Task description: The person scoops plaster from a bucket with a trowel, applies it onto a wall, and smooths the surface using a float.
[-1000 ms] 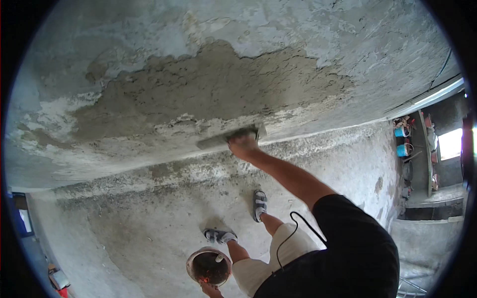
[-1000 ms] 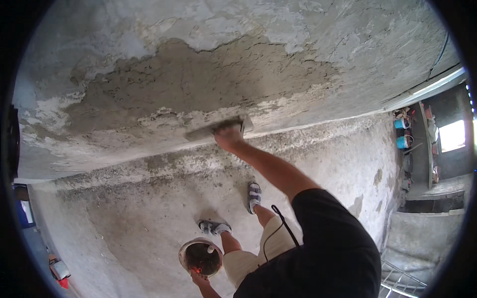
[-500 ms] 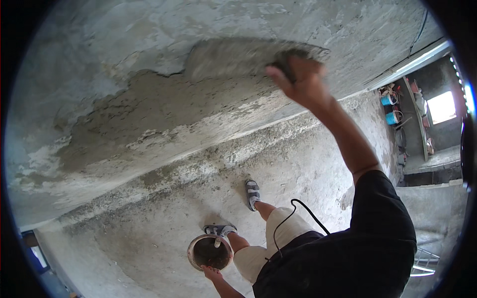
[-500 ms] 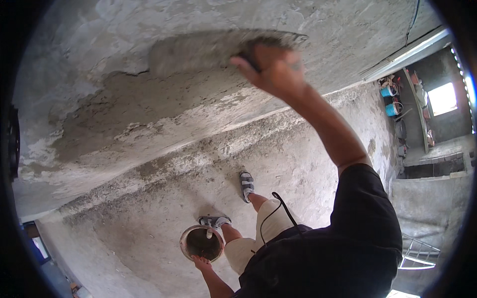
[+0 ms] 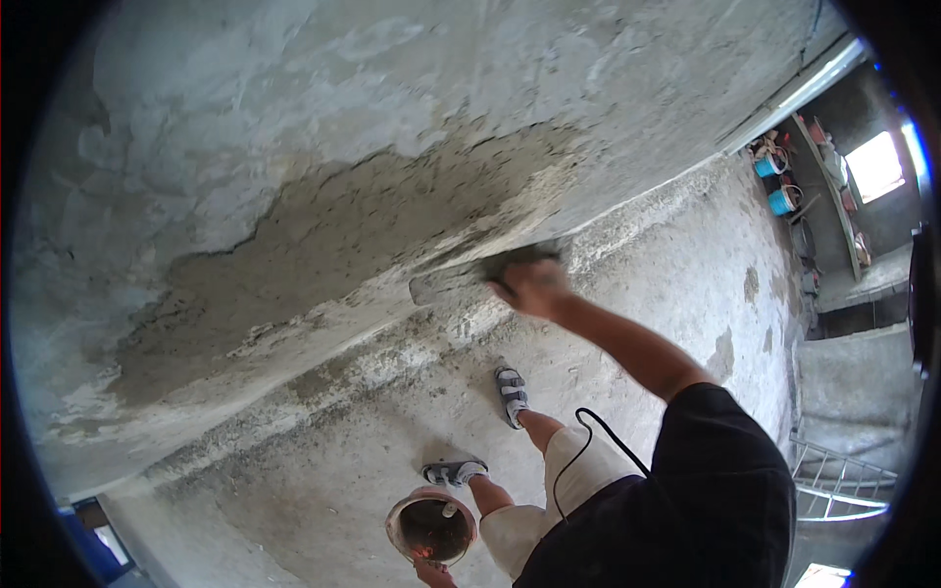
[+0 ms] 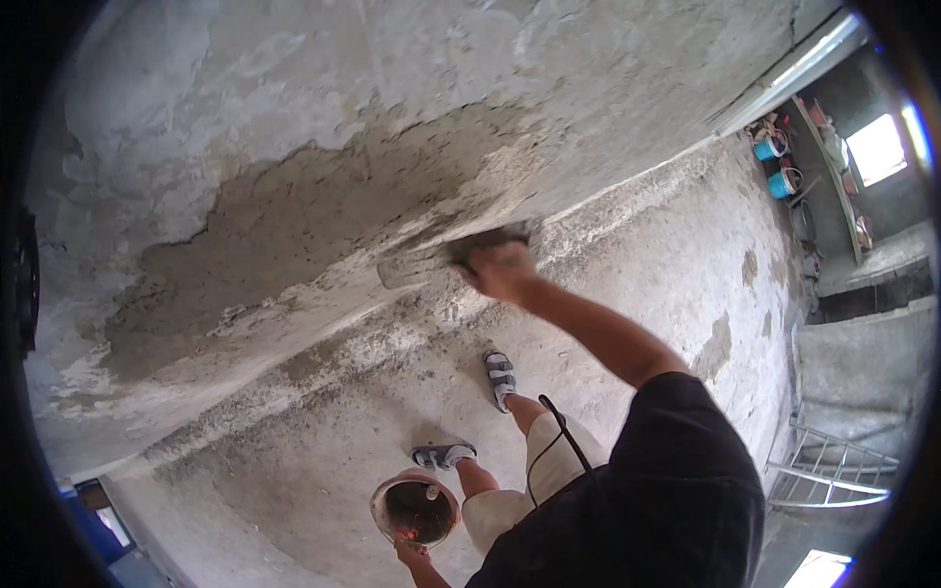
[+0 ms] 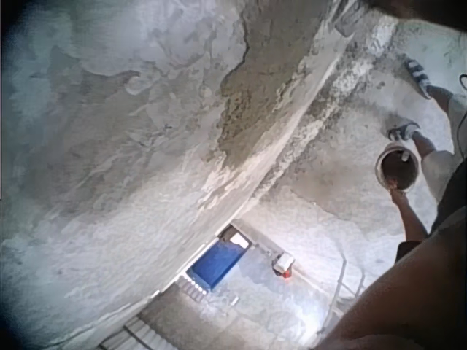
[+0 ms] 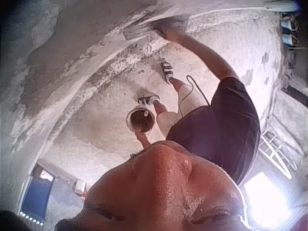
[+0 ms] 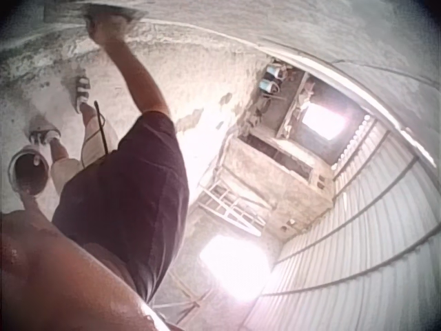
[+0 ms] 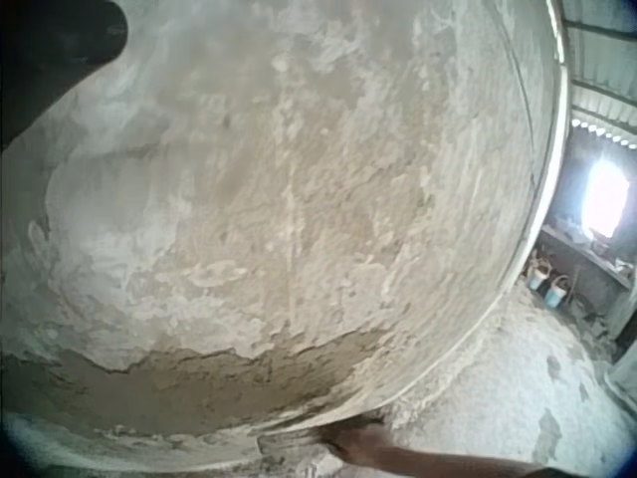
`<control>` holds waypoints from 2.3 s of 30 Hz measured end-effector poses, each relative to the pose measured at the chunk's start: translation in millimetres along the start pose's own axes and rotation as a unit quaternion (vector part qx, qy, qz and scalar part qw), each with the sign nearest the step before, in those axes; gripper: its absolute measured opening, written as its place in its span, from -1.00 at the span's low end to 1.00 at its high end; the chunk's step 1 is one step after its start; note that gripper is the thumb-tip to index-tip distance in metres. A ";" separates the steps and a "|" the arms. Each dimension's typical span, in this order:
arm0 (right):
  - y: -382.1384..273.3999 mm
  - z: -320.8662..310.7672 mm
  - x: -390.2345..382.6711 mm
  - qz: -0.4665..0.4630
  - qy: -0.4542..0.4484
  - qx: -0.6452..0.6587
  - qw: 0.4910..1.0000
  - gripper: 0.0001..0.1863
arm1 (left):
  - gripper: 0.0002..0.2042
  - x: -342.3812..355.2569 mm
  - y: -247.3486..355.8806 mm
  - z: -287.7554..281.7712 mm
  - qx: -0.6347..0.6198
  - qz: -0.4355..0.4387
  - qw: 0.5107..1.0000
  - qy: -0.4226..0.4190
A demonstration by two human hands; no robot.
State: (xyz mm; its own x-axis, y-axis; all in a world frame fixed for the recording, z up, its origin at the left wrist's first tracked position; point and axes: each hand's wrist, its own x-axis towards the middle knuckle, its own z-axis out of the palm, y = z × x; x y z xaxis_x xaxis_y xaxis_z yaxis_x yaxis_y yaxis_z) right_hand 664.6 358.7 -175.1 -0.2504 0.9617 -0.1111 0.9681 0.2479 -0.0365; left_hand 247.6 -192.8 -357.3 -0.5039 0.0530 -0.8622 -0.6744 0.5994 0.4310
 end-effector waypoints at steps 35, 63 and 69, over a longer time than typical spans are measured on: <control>26.4 -142.0 33.9 -0.066 0.186 -0.174 0.965 -0.53 | -0.63 -4.5 16.1 79.5 0.022 -0.039 0.999 -0.021; -119.4 64.3 81.8 -0.133 0.024 -0.096 0.986 -0.62 | -0.59 37.6 -59.6 -75.3 -0.132 -0.030 0.973 0.187; -153.7 109.8 54.4 0.024 -0.098 -0.049 0.994 -0.59 | -0.65 22.9 -63.6 -104.3 -0.077 -0.090 0.983 0.138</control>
State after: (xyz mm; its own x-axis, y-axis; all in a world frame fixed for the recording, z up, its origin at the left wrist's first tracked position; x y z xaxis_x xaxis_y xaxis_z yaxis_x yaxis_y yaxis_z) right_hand 501.3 360.1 -284.6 -0.1922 0.9338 -0.3018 0.9724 0.2226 0.0695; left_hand 222.6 -313.0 -376.7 -0.4820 -0.2754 -0.8318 -0.8290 0.4508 0.3311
